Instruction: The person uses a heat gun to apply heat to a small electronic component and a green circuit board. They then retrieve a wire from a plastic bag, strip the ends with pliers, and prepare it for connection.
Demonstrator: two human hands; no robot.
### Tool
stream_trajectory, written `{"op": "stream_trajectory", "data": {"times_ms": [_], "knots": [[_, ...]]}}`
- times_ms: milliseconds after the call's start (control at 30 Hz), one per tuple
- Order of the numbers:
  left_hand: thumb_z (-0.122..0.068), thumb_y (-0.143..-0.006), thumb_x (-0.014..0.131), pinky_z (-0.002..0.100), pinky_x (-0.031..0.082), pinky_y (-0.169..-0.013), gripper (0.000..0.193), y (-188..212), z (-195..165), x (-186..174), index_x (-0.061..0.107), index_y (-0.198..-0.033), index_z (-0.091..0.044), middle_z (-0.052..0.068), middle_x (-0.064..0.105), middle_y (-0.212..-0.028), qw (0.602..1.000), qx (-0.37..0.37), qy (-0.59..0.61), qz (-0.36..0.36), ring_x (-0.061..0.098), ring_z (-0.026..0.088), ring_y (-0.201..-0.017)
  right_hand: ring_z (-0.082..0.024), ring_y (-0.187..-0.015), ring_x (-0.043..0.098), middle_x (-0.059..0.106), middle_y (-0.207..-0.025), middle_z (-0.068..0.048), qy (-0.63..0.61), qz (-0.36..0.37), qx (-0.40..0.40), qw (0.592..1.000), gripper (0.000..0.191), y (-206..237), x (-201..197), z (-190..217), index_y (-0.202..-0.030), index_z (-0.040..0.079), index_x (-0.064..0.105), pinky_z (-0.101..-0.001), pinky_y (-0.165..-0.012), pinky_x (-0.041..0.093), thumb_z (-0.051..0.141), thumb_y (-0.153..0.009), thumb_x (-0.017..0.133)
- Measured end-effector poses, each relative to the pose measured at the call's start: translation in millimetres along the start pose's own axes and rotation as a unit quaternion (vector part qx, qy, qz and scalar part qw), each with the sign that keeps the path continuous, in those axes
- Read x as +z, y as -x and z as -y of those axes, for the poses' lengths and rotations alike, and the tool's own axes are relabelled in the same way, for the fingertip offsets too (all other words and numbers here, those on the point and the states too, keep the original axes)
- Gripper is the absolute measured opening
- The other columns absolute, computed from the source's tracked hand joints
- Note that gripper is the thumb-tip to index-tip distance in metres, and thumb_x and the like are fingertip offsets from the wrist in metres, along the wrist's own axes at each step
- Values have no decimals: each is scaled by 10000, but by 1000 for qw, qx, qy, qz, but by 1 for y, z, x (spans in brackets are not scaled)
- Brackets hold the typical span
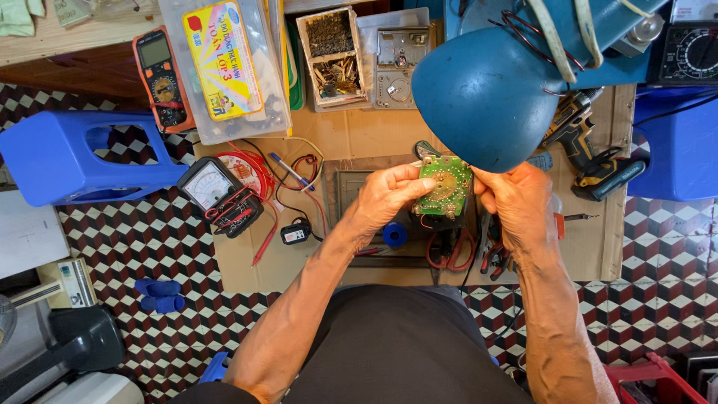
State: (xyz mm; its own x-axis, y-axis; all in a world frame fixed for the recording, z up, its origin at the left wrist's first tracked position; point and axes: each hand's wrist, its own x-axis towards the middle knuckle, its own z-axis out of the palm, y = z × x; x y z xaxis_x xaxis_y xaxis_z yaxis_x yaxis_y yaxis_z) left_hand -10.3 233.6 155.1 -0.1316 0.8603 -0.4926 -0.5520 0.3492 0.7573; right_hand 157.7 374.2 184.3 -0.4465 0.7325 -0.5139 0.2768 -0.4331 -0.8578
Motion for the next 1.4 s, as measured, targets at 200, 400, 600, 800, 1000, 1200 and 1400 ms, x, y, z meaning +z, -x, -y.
{"op": "stream_trajectory", "data": {"times_ms": [200,400,600,800,1000,1200,1400], "knots": [[-261,-981,659,272,553,-834,414,4,-9,7,679,-1312,-13,47,738,-1082,998,-39,45,-4,680,104,-909,-62,-485,476,643,-713,-52,2,-14,21,1000,145,-4,-1,-9,-824,-4,668,-200,-430,338,58,-953,694],[-268,-966,664,264,568,-848,394,1,-3,8,687,-1276,-27,36,744,-1074,996,-60,61,-30,699,100,-921,-57,-480,470,640,-709,-44,-23,-13,20,999,127,-3,1,-12,-858,2,675,-197,-426,335,76,-961,681],[-268,-984,670,270,561,-836,384,0,2,9,695,-1260,-2,54,744,-1078,995,-51,86,-21,694,115,-924,-64,-478,467,633,-707,-47,-25,-29,13,999,138,4,6,-8,-867,-9,677,-203,-422,328,83,-969,680],[-231,-962,682,287,565,-844,374,1,0,11,683,-1269,-19,48,736,-1068,996,-31,85,-17,691,118,-931,-61,-493,476,634,-726,-48,-29,-19,-13,999,153,15,12,-3,-891,0,679,-198,-434,340,117,-990,668],[-231,-1002,647,316,579,-942,375,3,1,4,626,-1314,-24,54,710,-1150,975,-37,219,18,689,129,-1026,-66,-534,512,675,-799,-71,-88,-6,-79,993,262,29,10,7,-906,15,663,-189,-478,368,207,-1066,583],[-215,-1082,613,360,583,-874,273,2,15,-11,608,-1234,12,115,687,-1072,910,-27,408,72,692,205,-982,-79,-582,499,629,-781,-86,5,-20,-61,998,227,32,23,10,-1014,-7,708,-211,-511,372,194,-1055,612],[-200,-1062,589,359,584,-810,286,5,21,-11,585,-1257,8,111,692,-1046,893,-46,440,86,686,227,-949,-52,-795,635,757,-1022,-35,4,28,-67,997,296,31,44,12,-1209,14,713,-192,-711,508,175,-965,669]]}}
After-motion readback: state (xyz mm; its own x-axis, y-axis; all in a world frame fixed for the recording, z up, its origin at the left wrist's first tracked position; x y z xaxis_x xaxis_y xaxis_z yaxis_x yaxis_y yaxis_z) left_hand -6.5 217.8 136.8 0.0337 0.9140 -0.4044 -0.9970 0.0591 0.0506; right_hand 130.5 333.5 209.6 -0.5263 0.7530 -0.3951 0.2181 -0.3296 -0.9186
